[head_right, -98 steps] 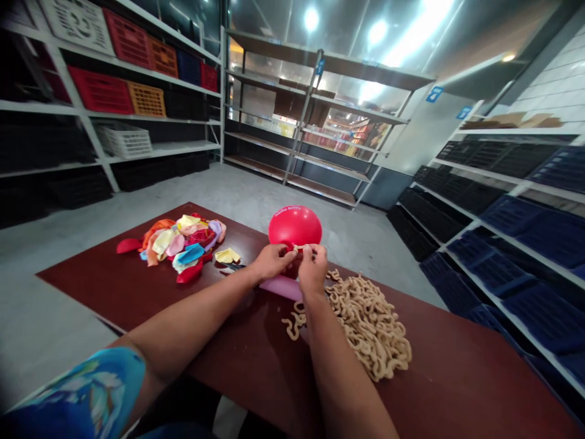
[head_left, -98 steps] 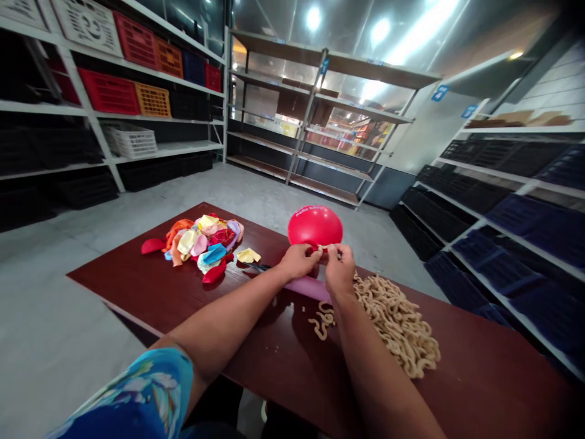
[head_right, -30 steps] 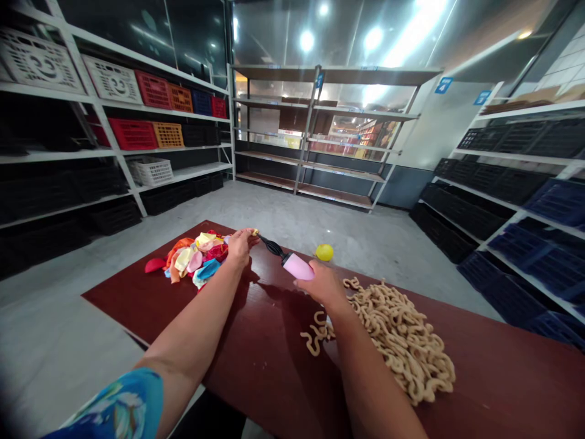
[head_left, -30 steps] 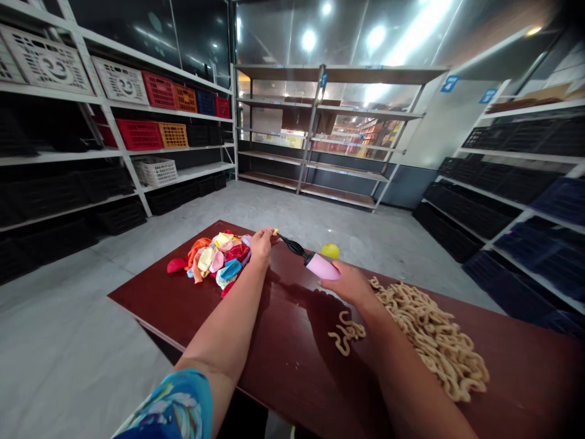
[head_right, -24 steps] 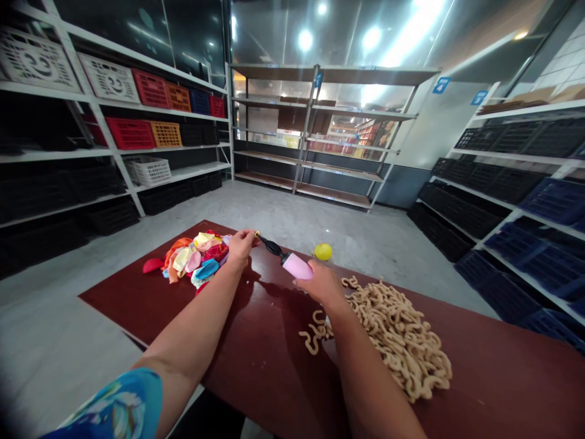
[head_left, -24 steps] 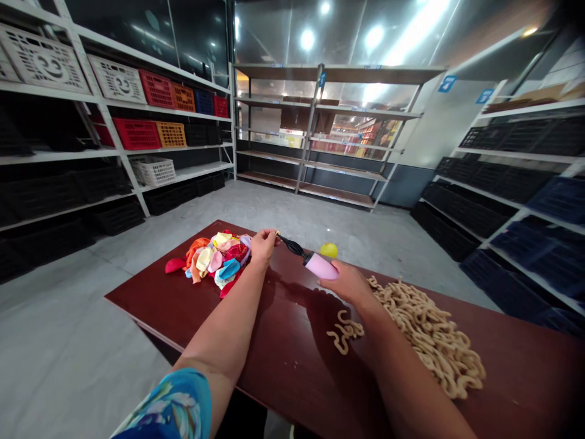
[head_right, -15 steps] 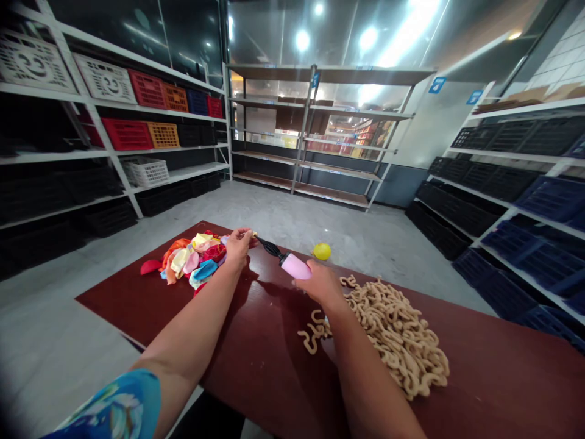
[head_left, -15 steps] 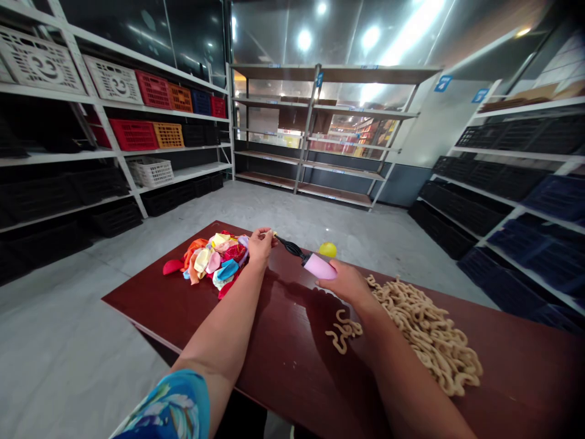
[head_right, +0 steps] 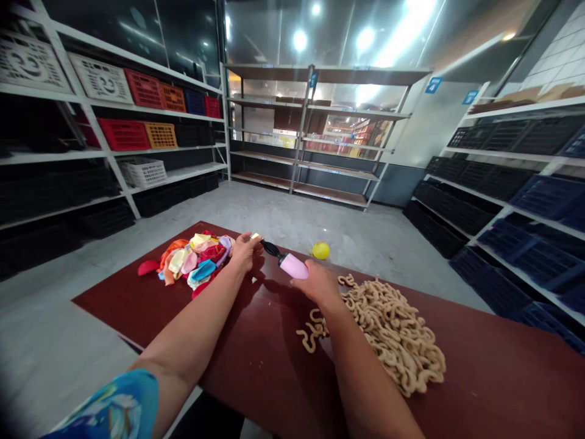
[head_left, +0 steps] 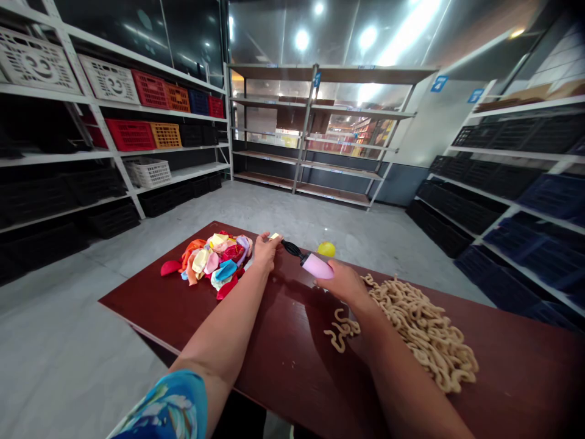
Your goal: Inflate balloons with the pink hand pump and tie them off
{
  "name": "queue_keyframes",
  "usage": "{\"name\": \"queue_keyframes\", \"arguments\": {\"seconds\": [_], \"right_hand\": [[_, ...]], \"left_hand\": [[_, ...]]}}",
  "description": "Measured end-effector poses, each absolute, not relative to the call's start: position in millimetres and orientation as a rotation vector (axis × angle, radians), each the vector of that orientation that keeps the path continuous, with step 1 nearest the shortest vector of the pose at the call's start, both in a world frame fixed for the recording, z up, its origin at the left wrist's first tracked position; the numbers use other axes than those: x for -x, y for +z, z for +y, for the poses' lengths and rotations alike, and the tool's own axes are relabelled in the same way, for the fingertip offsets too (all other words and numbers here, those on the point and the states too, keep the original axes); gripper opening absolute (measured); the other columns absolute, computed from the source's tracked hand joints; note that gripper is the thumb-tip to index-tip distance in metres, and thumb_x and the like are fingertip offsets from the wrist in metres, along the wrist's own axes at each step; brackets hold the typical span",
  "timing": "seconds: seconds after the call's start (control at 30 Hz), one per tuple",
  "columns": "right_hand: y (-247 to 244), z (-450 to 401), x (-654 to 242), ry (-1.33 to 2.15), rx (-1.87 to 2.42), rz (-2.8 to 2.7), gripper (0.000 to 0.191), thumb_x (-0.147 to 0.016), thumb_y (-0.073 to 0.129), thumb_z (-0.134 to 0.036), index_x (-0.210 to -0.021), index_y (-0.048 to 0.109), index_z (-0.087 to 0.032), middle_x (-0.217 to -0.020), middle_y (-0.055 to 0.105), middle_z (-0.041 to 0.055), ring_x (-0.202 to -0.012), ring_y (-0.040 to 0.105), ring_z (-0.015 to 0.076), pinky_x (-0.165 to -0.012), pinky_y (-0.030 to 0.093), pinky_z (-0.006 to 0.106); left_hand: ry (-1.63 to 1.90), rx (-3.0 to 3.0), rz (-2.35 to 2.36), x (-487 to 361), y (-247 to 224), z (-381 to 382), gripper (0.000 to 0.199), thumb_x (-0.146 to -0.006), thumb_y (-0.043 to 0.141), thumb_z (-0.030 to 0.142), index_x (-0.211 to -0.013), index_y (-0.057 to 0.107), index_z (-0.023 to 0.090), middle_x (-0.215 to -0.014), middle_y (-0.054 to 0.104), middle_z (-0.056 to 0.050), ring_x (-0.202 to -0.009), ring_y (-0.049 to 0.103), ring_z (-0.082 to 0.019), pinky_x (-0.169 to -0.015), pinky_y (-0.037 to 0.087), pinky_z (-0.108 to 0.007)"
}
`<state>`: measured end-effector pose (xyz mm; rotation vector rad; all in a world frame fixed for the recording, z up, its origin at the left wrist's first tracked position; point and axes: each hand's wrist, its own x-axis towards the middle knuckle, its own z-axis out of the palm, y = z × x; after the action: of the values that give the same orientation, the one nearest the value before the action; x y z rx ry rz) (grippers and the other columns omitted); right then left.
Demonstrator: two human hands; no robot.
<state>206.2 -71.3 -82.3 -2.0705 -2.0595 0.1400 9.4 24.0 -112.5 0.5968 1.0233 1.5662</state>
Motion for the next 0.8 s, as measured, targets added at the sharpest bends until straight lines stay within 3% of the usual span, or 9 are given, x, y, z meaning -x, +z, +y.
{"name": "queue_keyframes", "arguments": {"seconds": [0.2, 0.33, 0.47, 0.57, 0.67, 0.8], "right_hand": [[-81, -72, -203, 0.149, 2.094, -2.015, 0.044, -0.062, 0.062, -0.055, -0.091, 0.058, -0.022, -0.089, 0.064, 0.0062, -0.078, 0.059, 0.0217, -0.056, 0.033, 0.027], [-82, -72, -202, 0.13, 2.119, -1.977, 0.045, -0.062, 0.061, -0.057, -0.09, 0.057, -0.021, -0.089, 0.064, 0.0069, -0.078, 0.059, 0.0229, -0.056, 0.033, 0.028], [-83, -72, -201, 0.143, 2.07, -1.989, 0.044, -0.063, 0.061, -0.056, -0.09, 0.057, -0.021, -0.089, 0.064, 0.006, -0.077, 0.059, 0.0213, -0.056, 0.033, 0.027], [-84, -73, -199, 0.158, 2.03, -2.03, 0.041, -0.064, 0.061, -0.055, -0.088, 0.057, -0.021, -0.086, 0.064, 0.0045, -0.075, 0.058, 0.0199, -0.056, 0.031, 0.026], [-84, -73, -198, 0.174, 1.998, -2.078, 0.039, -0.064, 0.062, -0.053, -0.086, 0.056, -0.022, -0.085, 0.064, 0.0038, -0.074, 0.058, 0.0195, -0.055, 0.03, 0.026], [-85, -74, -194, 0.2, 1.993, -2.107, 0.041, -0.063, 0.062, -0.054, -0.087, 0.056, -0.022, -0.086, 0.064, 0.0037, -0.075, 0.058, 0.0193, -0.054, 0.028, 0.025]], "left_hand": [[1.559, -0.506, 1.047, -15, -111, 21, 0.051, -0.075, 0.059, 0.044, -0.112, 0.035, 0.02, -0.07, 0.062, -0.005, -0.052, 0.062, -0.018, -0.049, 0.05, -0.031], [1.572, -0.562, 1.242, -17, -113, 21, 0.048, -0.079, 0.044, 0.058, -0.104, 0.046, 0.017, -0.071, 0.064, -0.01, -0.053, 0.062, -0.021, -0.047, 0.048, -0.031], [1.247, -0.631, 1.191, -14, -111, 19, 0.069, -0.072, 0.028, 0.075, -0.081, 0.057, 0.013, -0.069, 0.063, -0.018, -0.063, 0.064, -0.027, -0.051, 0.049, -0.035], [1.087, -0.616, 0.963, -8, -104, 17, 0.081, -0.064, 0.023, 0.083, -0.081, 0.058, 0.012, -0.077, 0.064, -0.021, -0.074, 0.065, -0.03, -0.058, 0.05, -0.037], [1.1, -0.54, 0.692, -1, -97, 16, 0.076, -0.063, 0.032, 0.081, -0.09, 0.055, 0.013, -0.09, 0.064, -0.02, -0.083, 0.064, -0.029, -0.065, 0.05, -0.04], [1.23, -0.41, 0.491, 3, -96, 15, 0.051, -0.067, 0.056, 0.062, -0.091, 0.049, 0.018, -0.102, 0.062, -0.015, -0.09, 0.062, -0.025, -0.072, 0.05, -0.04]]}}
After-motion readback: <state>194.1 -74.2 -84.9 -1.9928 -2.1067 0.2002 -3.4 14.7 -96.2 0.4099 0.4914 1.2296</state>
